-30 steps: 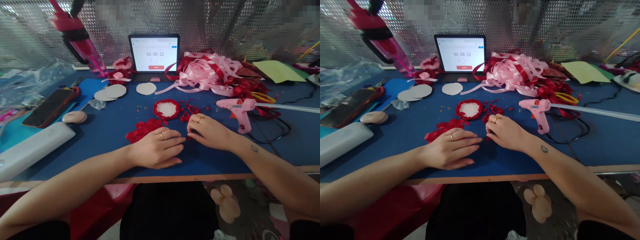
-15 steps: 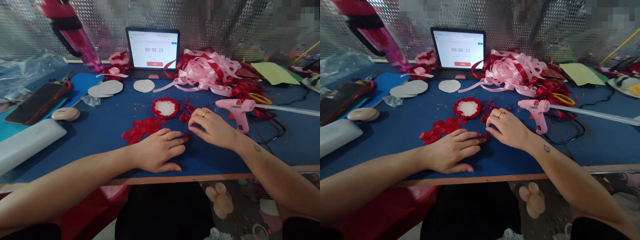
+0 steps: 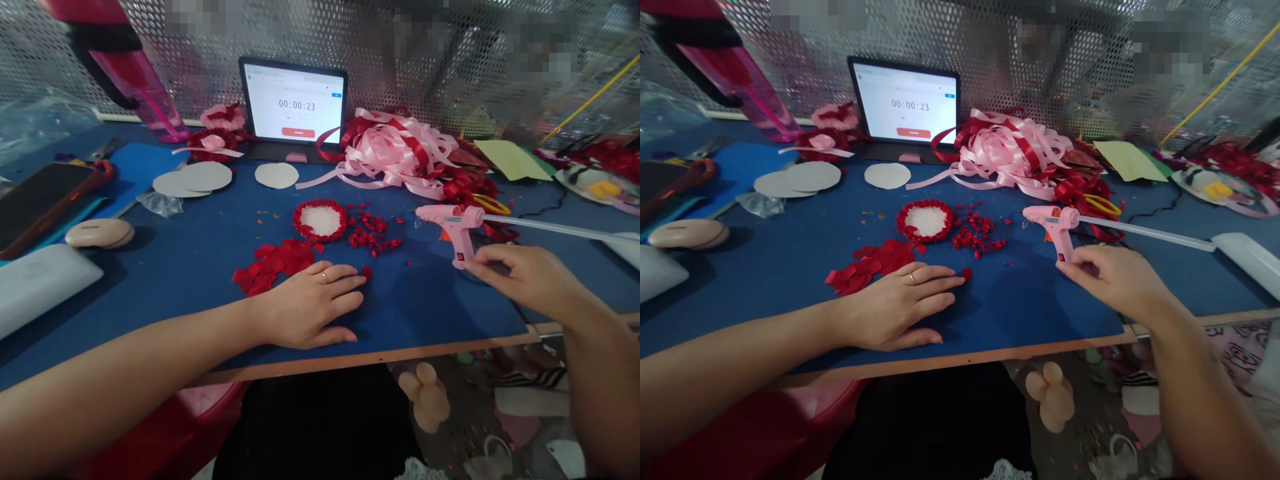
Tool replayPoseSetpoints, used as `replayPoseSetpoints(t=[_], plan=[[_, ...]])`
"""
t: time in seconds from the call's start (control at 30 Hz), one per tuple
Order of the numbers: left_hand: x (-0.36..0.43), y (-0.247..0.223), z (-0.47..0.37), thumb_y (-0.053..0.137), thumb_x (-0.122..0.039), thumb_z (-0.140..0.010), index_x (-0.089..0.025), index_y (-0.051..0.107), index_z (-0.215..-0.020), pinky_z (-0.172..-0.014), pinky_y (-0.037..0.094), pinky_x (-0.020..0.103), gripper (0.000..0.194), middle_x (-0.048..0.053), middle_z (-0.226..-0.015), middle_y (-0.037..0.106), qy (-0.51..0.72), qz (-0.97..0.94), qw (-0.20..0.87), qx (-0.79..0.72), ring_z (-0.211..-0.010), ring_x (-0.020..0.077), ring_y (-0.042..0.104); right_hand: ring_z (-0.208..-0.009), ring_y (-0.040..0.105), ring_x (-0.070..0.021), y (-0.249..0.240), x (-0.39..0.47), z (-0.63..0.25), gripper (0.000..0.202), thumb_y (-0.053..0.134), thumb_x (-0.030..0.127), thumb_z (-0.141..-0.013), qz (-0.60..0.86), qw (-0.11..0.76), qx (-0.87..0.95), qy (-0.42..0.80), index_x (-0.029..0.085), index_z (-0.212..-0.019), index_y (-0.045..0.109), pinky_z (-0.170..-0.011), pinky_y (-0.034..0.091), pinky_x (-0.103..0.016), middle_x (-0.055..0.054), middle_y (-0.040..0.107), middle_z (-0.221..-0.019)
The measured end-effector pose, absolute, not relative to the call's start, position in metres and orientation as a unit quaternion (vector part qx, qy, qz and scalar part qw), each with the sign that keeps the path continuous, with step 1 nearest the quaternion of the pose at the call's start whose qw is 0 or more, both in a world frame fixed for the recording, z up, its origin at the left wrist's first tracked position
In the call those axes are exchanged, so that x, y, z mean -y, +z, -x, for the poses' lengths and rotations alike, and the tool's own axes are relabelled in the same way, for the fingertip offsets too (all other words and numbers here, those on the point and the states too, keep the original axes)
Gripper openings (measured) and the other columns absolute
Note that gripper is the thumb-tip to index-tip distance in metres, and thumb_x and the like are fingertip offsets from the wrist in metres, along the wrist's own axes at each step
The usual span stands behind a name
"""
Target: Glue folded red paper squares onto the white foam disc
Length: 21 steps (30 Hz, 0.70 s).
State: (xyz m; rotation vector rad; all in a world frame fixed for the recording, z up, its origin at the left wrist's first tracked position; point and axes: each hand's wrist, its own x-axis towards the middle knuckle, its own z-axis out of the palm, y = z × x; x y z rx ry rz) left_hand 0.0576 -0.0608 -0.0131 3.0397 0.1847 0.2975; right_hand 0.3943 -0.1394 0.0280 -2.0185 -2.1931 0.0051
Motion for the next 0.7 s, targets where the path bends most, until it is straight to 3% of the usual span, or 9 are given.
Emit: replayPoseSetpoints(t=[0.1,0.2,0.27,0.4,0.57,0.7], plan=[[0.061,-0.013,-0.058,0.035,-0.05,-0.09,-0.014,0.053,-0.11,-0.094,0.037,0.044,0.045,0.012,-0.134,0.046,0.098,-0.992,0.042,-0.061,-0.123,0.0299,0.039,-0.056,0.05,-0.0163,0.015,0.135,-0.411,0.035,0.055,0.055,-0.075,0.758,0.138,0.634,-0.066,0.021,-0.074,0.053,-0.053,0.039,-0.03,-0.004,0.057,-0.066],[0.06,-0.013,-0.058,0.036,-0.05,-0.09,-0.014,0.053,-0.11,-0.094,0.038,0.044,0.045,0.012,-0.133,0.047,0.097,-0.993,0.042,-0.061,-0.122,0.0298,0.04,-0.062,0.054,-0.0179,0.004,0.121,-0.411,0.047,0.057,0.057,-0.07,0.737,0.212,0.641,-0.013,0.018,-0.097,0.054,-0.058,0.044,-0.032,-0.008,0.062,-0.084],[0.06,-0.013,-0.057,0.036,-0.049,-0.09,-0.013,0.053,-0.11,-0.094,0.038,0.044,0.045,0.012,-0.133,0.047,0.098,-0.993,0.041,-0.06,-0.122,0.0299,0.04,-0.059,0.056,-0.0185,-0.003,0.11,-0.406,0.047,0.056,0.059,-0.07,0.728,0.208,0.65,0.058,0.019,-0.093,0.057,-0.057,0.045,-0.032,-0.006,0.063,-0.076],[0.06,-0.014,-0.058,0.038,-0.049,-0.089,-0.014,0.054,-0.11,-0.093,0.038,0.043,0.044,0.013,-0.132,0.048,0.106,-0.992,0.044,-0.059,-0.12,0.0301,0.041,-0.052,0.06,-0.0199,-0.01,0.101,-0.394,0.037,0.058,0.056,-0.071,0.764,0.241,0.582,0.138,0.019,-0.067,0.055,-0.049,0.045,-0.029,0.0,0.054,-0.05],[0.06,-0.014,-0.058,0.037,-0.049,-0.09,-0.014,0.054,-0.109,-0.092,0.039,0.043,0.044,0.013,-0.132,0.048,0.101,-0.992,0.047,-0.058,-0.12,0.0301,0.041,-0.065,0.059,-0.0176,0.006,0.12,-0.385,0.03,0.055,0.048,-0.077,0.705,0.331,0.604,0.169,0.02,-0.067,0.06,-0.055,0.047,-0.028,-0.004,0.064,-0.077],[0.06,-0.015,-0.058,0.036,-0.049,-0.09,-0.013,0.053,-0.111,-0.092,0.039,0.043,0.045,0.013,-0.132,0.047,0.099,-0.992,0.043,-0.057,-0.119,0.0303,0.042,-0.053,0.053,-0.012,0.015,0.14,-0.368,0.022,0.051,0.04,-0.083,0.614,0.296,0.678,0.275,0.021,-0.081,0.061,-0.049,0.042,-0.024,0.001,0.057,-0.059]])
